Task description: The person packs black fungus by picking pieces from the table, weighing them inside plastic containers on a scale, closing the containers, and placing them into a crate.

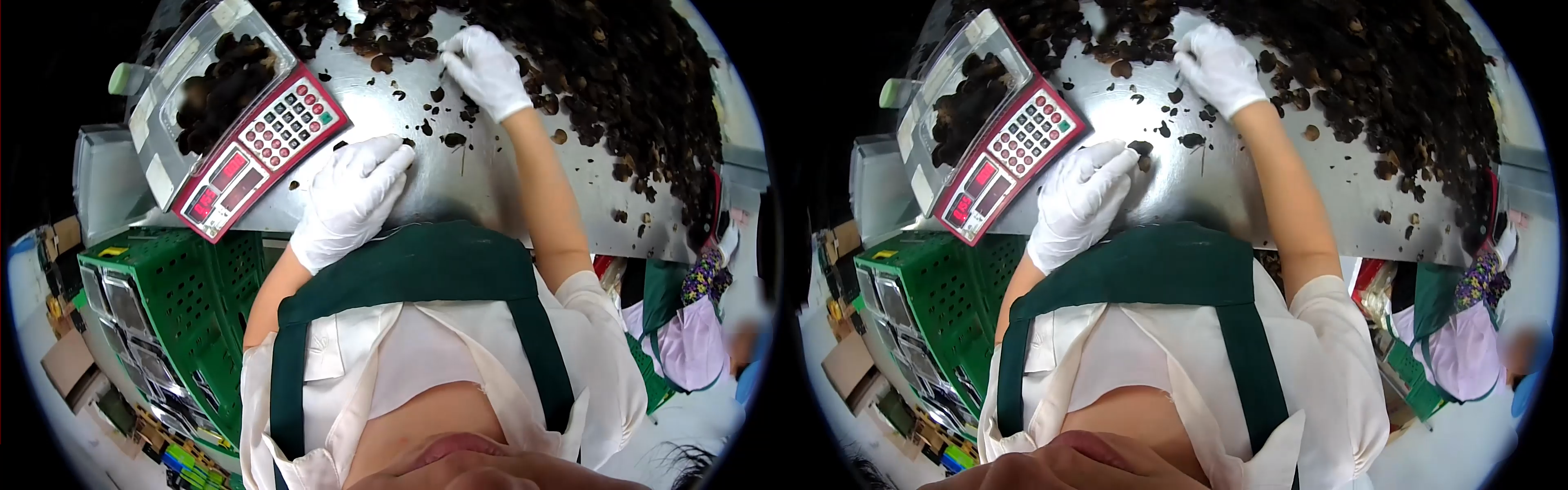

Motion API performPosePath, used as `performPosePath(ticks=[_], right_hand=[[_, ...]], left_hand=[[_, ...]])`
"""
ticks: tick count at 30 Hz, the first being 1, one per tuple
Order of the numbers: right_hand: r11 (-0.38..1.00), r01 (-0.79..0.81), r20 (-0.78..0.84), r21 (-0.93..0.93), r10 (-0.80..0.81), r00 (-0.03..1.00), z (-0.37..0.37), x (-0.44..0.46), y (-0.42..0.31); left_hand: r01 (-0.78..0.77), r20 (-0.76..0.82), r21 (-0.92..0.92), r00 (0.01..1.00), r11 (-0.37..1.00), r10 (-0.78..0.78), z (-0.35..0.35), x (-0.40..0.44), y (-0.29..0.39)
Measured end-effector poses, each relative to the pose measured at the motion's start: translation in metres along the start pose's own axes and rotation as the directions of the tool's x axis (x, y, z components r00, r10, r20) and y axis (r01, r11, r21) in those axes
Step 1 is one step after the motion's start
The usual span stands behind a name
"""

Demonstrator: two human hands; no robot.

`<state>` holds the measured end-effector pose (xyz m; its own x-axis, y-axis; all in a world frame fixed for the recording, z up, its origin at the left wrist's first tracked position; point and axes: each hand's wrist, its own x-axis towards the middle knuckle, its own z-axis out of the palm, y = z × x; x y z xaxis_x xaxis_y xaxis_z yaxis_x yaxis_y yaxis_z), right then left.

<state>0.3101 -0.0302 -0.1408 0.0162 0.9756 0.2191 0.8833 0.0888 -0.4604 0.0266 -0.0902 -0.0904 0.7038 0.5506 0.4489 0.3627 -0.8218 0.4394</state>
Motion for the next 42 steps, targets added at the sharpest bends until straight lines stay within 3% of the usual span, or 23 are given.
performPosePath(ticks=[3, 4, 6, 11, 15, 16, 18, 19, 20, 22, 24, 25, 26, 28, 30, 31, 32, 34, 35, 36, 38, 40, 42], right_hand=[[0.995, 0.095, -0.047, 0.015, -0.094, 0.994, 0.029, 0.027, 0.008], [0.989, 0.116, 0.004, -0.093, -0.116, 0.993, 0.039, 0.03, 0.002], [0.995, 0.095, 0.112, 0.018, -0.097, 0.989, 0.055, 0.033, 0.001], [0.992, 0.038, -0.099, 0.123, -0.025, 0.995, 0.068, 0.04, -0.018], [0.964, 0.244, 0.085, -0.109, -0.235, 0.968, 0.075, 0.045, -0.046], [0.977, 0.201, 0.091, -0.073, -0.194, 0.977, 0.081, 0.047, -0.048], [0.96, 0.164, 0.02, 0.226, -0.173, 0.985, 0.095, 0.057, -0.028], [0.962, 0.165, 0.013, 0.216, -0.172, 0.985, 0.088, 0.06, -0.03], [0.95, -0.018, 0.104, 0.313, -0.015, 0.994, 0.08, 0.065, -0.031], [0.796, -0.35, 0.311, 0.494, 0.214, 0.926, 0.054, 0.072, -0.039], [0.636, -0.422, 0.372, 0.646, 0.22, 0.902, 0.033, 0.081, -0.043], [0.626, -0.308, 0.315, 0.716, 0.104, 0.943, 0.031, 0.088, -0.038], [0.602, -0.296, 0.281, 0.742, 0.121, 0.952, 0.015, 0.091, -0.056], [0.411, -0.454, 0.427, 0.79, 0.163, 0.89, -0.017, 0.097, -0.087], [0.226, -0.436, 0.462, 0.871, -0.074, 0.884, -0.013, 0.114, -0.082], [0.205, -0.422, 0.43, 0.883, 0.003, 0.903, -0.016, 0.112, -0.103], [0.165, -0.449, 0.475, 0.878, -0.201, 0.857, -0.021, 0.119, -0.105], [0.211, -0.437, 0.459, 0.874, -0.063, 0.886, -0.022, 0.118, -0.129], [0.306, -0.409, 0.451, 0.86, -0.08, 0.889, -0.018, 0.123, -0.133], [0.305, -0.408, 0.455, 0.86, -0.1, 0.885, -0.016, 0.126, -0.143], [0.566, -0.23, 0.355, 0.791, -0.119, 0.927, -0.016, 0.132, -0.171], [0.65, -0.1, 0.312, 0.754, -0.22, 0.924, -0.02, 0.137, -0.194], [0.605, 0.012, 0.231, 0.796, -0.322, 0.918, -0.005, 0.153, -0.209]], left_hand=[[0.089, -0.051, 0.011, 0.995, 0.996, -0.088, 0.002, -0.011, 0.002], [0.134, -0.064, 0.051, 0.989, 0.99, -0.13, -0.002, -0.016, 0.004], [0.283, 0.018, -0.004, 0.959, 0.959, -0.283, -0.011, -0.027, 0.011], [0.359, -0.04, -0.039, 0.932, 0.932, -0.361, -0.014, -0.063, 0.005], [0.391, -0.066, -0.084, 0.916, 0.917, -0.396, -0.017, -0.069, 0.002], [0.385, -0.074, -0.086, 0.917, 0.919, -0.392, -0.018, -0.069, 0.001], [0.369, -0.064, -0.052, 0.926, 0.928, -0.372, -0.027, -0.065, 0.0], [0.352, -0.052, -0.014, 0.935, 0.936, -0.352, -0.032, -0.062, -0.001], [0.338, -0.058, -0.017, 0.939, 0.941, -0.338, -0.036, -0.062, -0.005], [0.34, -0.141, -0.02, 0.93, 0.94, -0.339, -0.045, -0.064, -0.008], [0.398, -0.166, -0.077, 0.899, 0.914, -0.406, -0.06, -0.062, -0.007], [0.405, -0.195, -0.089, 0.889, 0.91, -0.415, -0.065, -0.063, -0.01], [0.407, -0.22, -0.106, 0.88, 0.907, -0.421, -0.069, -0.065, -0.013], [0.457, -0.233, -0.131, 0.848, 0.88, -0.475, -0.077, -0.067, -0.016], [0.444, -0.313, -0.139, 0.828, 0.885, -0.465, -0.083, -0.065, -0.018], [0.446, -0.317, -0.15, 0.824, 0.882, -0.47, -0.087, -0.066, -0.02], [0.453, -0.323, -0.158, 0.816, 0.877, -0.48, -0.09, -0.068, -0.021], [0.456, -0.349, -0.171, 0.801, 0.873, -0.487, -0.094, -0.07, -0.024], [0.457, -0.375, -0.212, 0.778, 0.864, -0.504, -0.097, -0.072, -0.026], [0.46, -0.399, -0.251, 0.752, 0.852, -0.524, -0.101, -0.075, -0.028], [0.482, -0.454, -0.152, 0.741, 0.863, -0.494, -0.114, -0.077, -0.037], [0.51, -0.513, -0.223, 0.663, 0.831, -0.545, -0.124, -0.073, -0.048], [0.521, -0.555, -0.053, 0.694, 0.852, -0.459, -0.141, -0.059, -0.062]])
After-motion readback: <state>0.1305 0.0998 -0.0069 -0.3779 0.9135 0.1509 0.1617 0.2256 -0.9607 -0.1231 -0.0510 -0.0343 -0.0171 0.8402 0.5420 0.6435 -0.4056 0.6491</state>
